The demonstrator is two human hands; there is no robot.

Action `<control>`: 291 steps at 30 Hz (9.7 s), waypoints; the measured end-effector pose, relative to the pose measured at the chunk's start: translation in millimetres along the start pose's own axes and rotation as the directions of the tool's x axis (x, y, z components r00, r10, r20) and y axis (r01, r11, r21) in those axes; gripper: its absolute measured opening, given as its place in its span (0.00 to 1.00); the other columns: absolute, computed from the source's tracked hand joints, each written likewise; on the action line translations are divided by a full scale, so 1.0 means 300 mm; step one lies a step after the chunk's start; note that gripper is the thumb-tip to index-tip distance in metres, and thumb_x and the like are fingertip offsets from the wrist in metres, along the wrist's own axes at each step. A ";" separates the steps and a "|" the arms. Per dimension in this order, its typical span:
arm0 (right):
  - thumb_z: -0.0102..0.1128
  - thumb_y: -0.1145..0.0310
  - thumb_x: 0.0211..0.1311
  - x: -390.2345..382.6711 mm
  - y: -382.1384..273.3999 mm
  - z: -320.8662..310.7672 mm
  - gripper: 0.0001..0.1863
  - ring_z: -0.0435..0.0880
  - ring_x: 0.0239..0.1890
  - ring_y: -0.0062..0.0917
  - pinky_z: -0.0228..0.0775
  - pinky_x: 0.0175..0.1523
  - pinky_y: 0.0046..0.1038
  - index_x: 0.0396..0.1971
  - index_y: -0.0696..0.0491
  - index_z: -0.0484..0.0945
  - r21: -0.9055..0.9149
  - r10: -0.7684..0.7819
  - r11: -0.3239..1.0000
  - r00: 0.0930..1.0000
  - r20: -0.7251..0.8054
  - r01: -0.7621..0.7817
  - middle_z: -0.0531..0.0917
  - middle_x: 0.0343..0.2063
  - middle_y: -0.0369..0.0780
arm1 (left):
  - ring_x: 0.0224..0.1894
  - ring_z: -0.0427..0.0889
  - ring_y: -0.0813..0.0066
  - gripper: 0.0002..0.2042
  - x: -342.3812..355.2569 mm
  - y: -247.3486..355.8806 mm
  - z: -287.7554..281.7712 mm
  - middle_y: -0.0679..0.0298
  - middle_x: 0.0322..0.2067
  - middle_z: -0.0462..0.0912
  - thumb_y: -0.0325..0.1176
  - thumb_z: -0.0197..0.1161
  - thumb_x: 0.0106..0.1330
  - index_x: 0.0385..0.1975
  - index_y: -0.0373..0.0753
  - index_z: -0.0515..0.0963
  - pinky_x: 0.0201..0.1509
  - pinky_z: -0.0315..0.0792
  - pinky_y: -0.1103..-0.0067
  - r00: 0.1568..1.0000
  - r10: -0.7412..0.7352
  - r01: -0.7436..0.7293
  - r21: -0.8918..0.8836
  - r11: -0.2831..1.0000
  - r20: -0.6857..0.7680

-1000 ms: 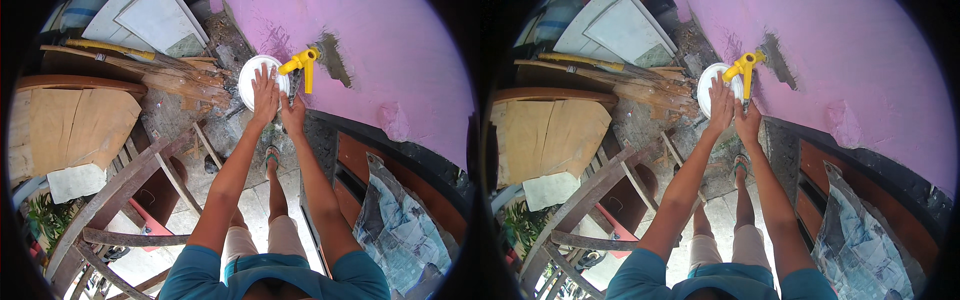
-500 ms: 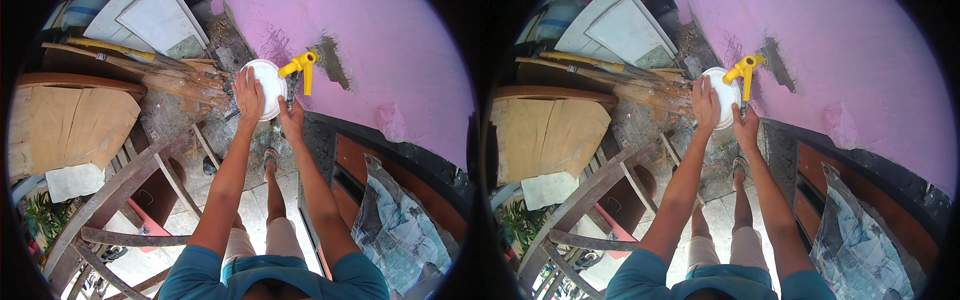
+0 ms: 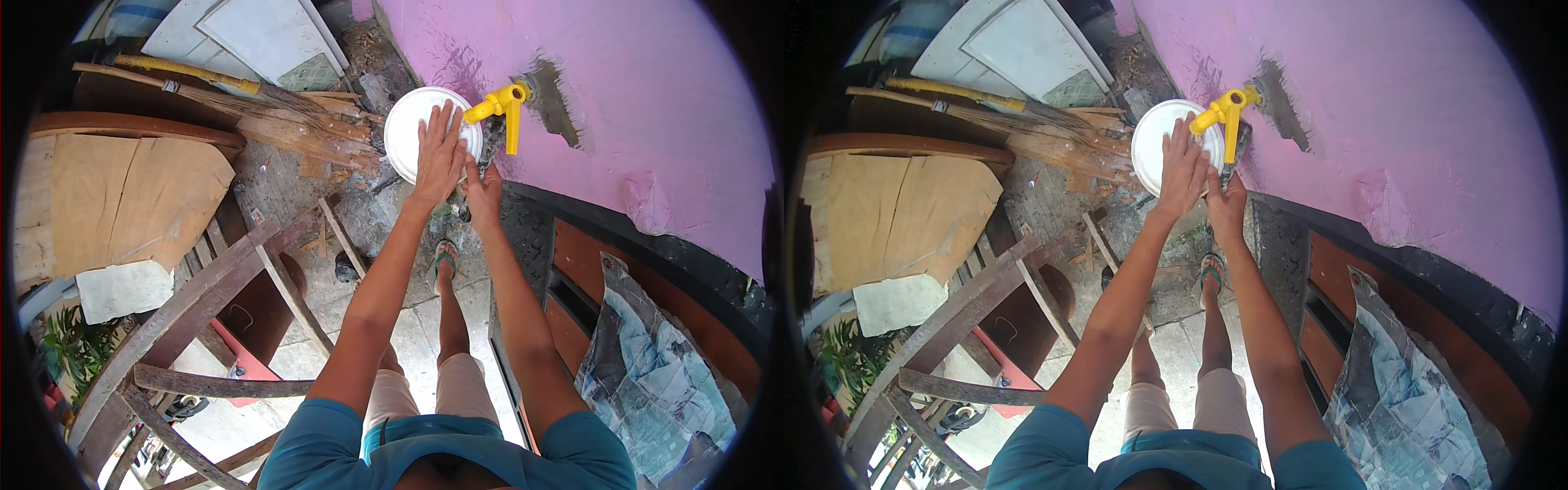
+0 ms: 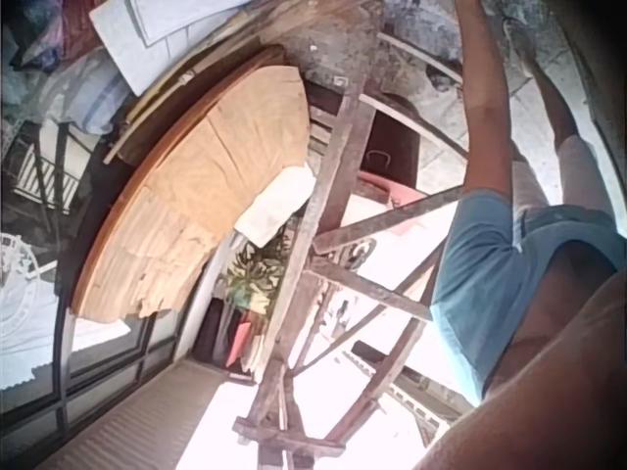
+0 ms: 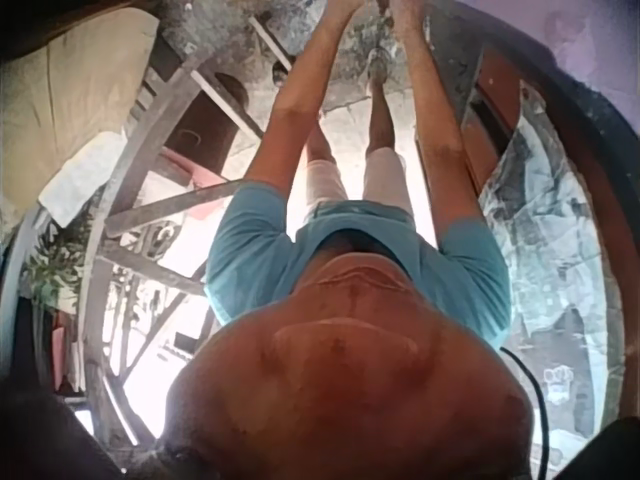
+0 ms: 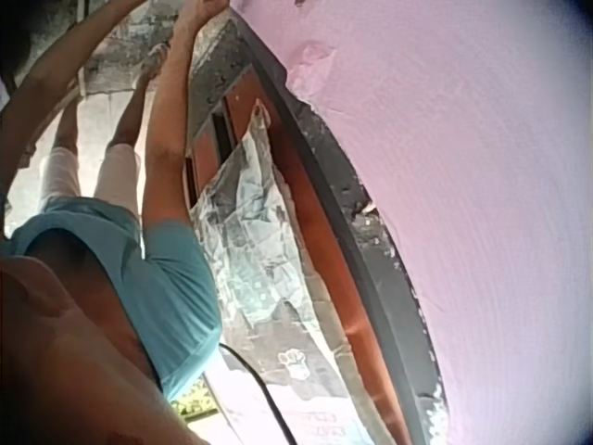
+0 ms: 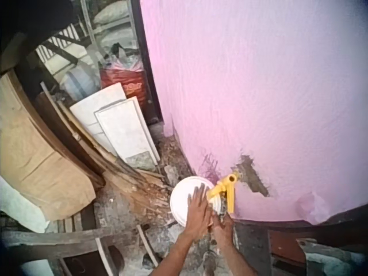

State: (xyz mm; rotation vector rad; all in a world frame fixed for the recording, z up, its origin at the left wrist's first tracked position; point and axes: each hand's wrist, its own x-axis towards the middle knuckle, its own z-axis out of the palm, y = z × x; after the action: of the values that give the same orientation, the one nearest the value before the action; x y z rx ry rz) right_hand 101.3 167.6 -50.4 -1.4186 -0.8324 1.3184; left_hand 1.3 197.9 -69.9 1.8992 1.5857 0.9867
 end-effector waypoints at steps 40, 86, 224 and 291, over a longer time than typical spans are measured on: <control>0.53 0.65 0.67 -0.052 0.010 0.039 0.17 0.78 0.40 0.22 0.66 0.48 0.26 0.48 0.62 0.73 -0.246 -0.074 0.968 0.992 -0.102 0.047 0.82 0.38 0.42 | 0.38 0.75 0.84 0.15 -0.210 -0.238 -0.111 0.65 0.42 0.79 0.32 0.55 0.68 0.52 0.32 0.72 0.42 0.70 0.84 0.669 -0.742 0.451 -0.820 0.354 0.048; 0.68 0.72 0.52 0.055 0.151 0.135 0.28 0.74 0.49 0.24 0.66 0.54 0.28 0.53 0.57 0.67 -0.120 -0.053 0.990 0.986 0.160 0.072 0.76 0.43 0.39 | 0.64 0.62 0.63 0.28 -0.153 -0.088 -0.147 0.57 0.62 0.63 0.47 0.52 0.69 0.63 0.38 0.57 0.69 0.55 0.62 0.764 -0.635 -0.011 -0.982 -0.189 0.114; 0.56 0.71 0.58 0.018 -0.034 0.086 0.27 0.77 0.45 0.47 0.69 0.49 0.38 0.60 0.48 0.67 -0.672 -0.057 0.648 0.903 0.426 0.358 0.78 0.43 0.53 | 0.53 0.76 0.63 0.31 -0.190 -0.223 -0.136 0.57 0.52 0.76 0.59 0.45 0.67 0.56 0.38 0.69 0.59 0.69 0.68 0.686 -0.437 0.410 -0.806 -0.427 0.581; 0.56 0.74 0.57 -0.025 0.000 -0.039 0.32 0.77 0.34 0.45 0.70 0.40 0.39 0.63 0.39 0.64 -0.641 -0.217 0.652 0.909 0.355 0.406 0.76 0.30 0.47 | 0.56 0.73 0.67 0.34 -0.227 -0.138 -0.171 0.59 0.55 0.73 0.61 0.46 0.65 0.60 0.38 0.64 0.58 0.69 0.70 0.739 -0.510 0.307 -0.894 -0.326 0.440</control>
State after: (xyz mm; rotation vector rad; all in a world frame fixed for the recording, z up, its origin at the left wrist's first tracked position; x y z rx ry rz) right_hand 111.4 158.2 -49.2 -1.5802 -1.8235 0.9311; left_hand -69.4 136.4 -83.7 -0.0092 0.7286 1.3103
